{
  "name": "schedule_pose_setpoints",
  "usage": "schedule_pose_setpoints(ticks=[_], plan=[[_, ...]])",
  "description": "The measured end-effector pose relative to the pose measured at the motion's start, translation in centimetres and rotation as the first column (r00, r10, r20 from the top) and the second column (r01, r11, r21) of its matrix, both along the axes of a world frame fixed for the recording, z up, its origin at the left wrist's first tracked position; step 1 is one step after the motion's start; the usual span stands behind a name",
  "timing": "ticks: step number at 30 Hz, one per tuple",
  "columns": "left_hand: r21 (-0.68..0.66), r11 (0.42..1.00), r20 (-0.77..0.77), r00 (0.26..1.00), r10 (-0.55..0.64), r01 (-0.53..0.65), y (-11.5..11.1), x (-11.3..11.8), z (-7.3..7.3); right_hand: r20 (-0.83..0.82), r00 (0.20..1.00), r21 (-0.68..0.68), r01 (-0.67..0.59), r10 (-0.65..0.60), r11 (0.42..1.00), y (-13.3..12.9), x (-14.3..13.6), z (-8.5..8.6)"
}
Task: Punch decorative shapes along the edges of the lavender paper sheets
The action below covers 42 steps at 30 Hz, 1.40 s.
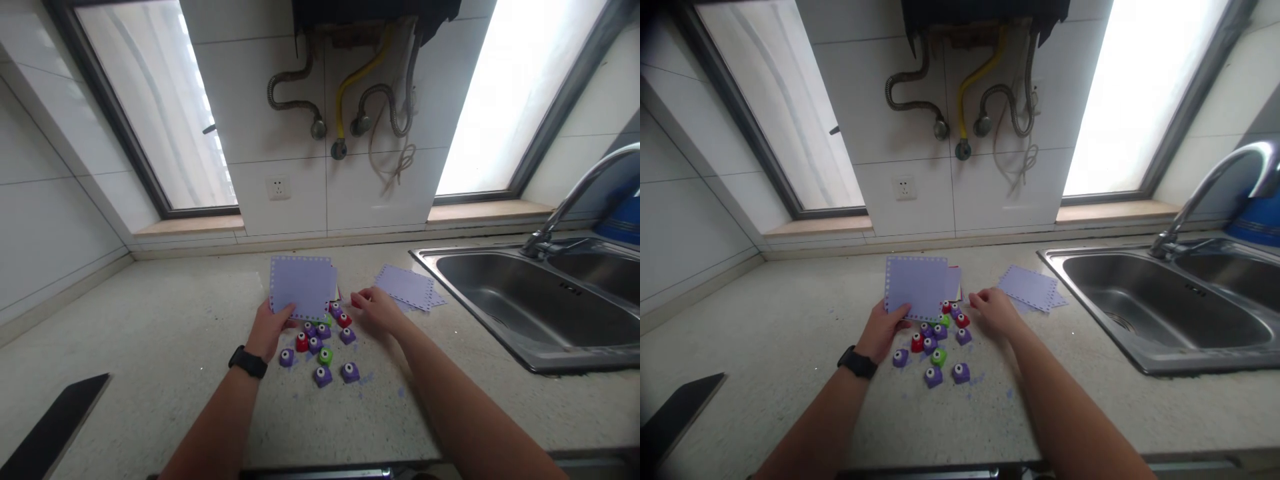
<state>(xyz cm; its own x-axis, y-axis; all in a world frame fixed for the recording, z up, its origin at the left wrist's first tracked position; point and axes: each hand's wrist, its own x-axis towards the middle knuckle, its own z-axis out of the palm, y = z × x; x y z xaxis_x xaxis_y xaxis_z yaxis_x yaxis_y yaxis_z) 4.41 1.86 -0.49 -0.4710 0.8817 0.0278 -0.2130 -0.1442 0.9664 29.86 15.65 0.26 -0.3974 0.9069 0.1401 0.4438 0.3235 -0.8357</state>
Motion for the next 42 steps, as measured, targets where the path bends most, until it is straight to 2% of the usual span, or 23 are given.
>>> schedule_pose_setpoints(ticks=[4,9,13,15,16,19,22,25,28,31,36,39,42], plan=[[0.017,0.999,-0.006,0.999,0.041,-0.041,0.5,-1.0,-0.8,0.157,0.987,0.068,-0.056,0.044,0.996,-0.5,0.0,-0.8],[0.038,0.997,-0.011,0.997,0.072,-0.072,0.8,-2.4,-1.7,0.201,0.967,0.064,-0.17,0.154,0.983,-2.0,0.4,-0.2],[0.05,0.994,0.017,0.995,0.097,-0.098,0.8,-3.0,-2.1,0.189,0.961,0.03,-0.213,0.204,0.977,-4.9,2.4,0.4],[0.055,0.992,0.042,0.993,0.111,-0.113,0.9,-3.1,-2.2,0.166,0.941,0.009,-0.301,0.295,0.954,-7.1,3.7,0.2],[0.058,0.991,0.056,0.992,0.115,-0.118,0.9,-3.1,-2.2,0.177,0.939,0.033,-0.304,0.294,0.952,-8.1,4.4,-0.1],[0.066,0.99,0.092,0.989,0.115,-0.121,0.9,-3.0,-2.2,0.197,0.96,0.059,-0.215,0.2,0.975,-10.7,6.1,-0.8],[0.071,0.989,0.122,0.986,0.118,-0.127,0.9,-3.0,-2.0,0.077,0.989,0.024,-0.131,0.129,0.991,-11.9,6.9,-1.2],[0.071,0.985,0.157,0.977,0.146,-0.159,0.7,-3.5,-1.8,-0.1,0.994,0.061,0.038,-0.032,0.997,-12.5,7.1,-1.3],[0.076,0.976,0.195,0.963,0.184,-0.202,0.3,-4.2,-1.6,-0.126,0.982,0.12,0.155,-0.14,0.981,-13.1,7.1,-1.7],[0.085,0.971,0.222,0.954,0.2,-0.223,0.0,-4.8,-1.4,-0.057,0.988,0.123,0.146,-0.14,0.982,-13.5,6.9,-2.0],[0.094,0.971,0.225,0.955,0.194,-0.219,0.1,-4.8,-1.5,-0.09,0.984,0.058,0.158,-0.153,0.986,-13.2,6.7,-2.4],[0.094,0.973,0.21,0.96,0.187,-0.21,0.2,-4.6,-1.5,-0.245,0.96,0.01,0.144,-0.137,0.99,-12.9,6.7,-2.3],[0.094,0.974,0.197,0.963,0.187,-0.208,0.3,-4.5,-1.5,-0.402,0.907,0.102,0.181,-0.126,0.978,-12.6,6.8,-2.2]])
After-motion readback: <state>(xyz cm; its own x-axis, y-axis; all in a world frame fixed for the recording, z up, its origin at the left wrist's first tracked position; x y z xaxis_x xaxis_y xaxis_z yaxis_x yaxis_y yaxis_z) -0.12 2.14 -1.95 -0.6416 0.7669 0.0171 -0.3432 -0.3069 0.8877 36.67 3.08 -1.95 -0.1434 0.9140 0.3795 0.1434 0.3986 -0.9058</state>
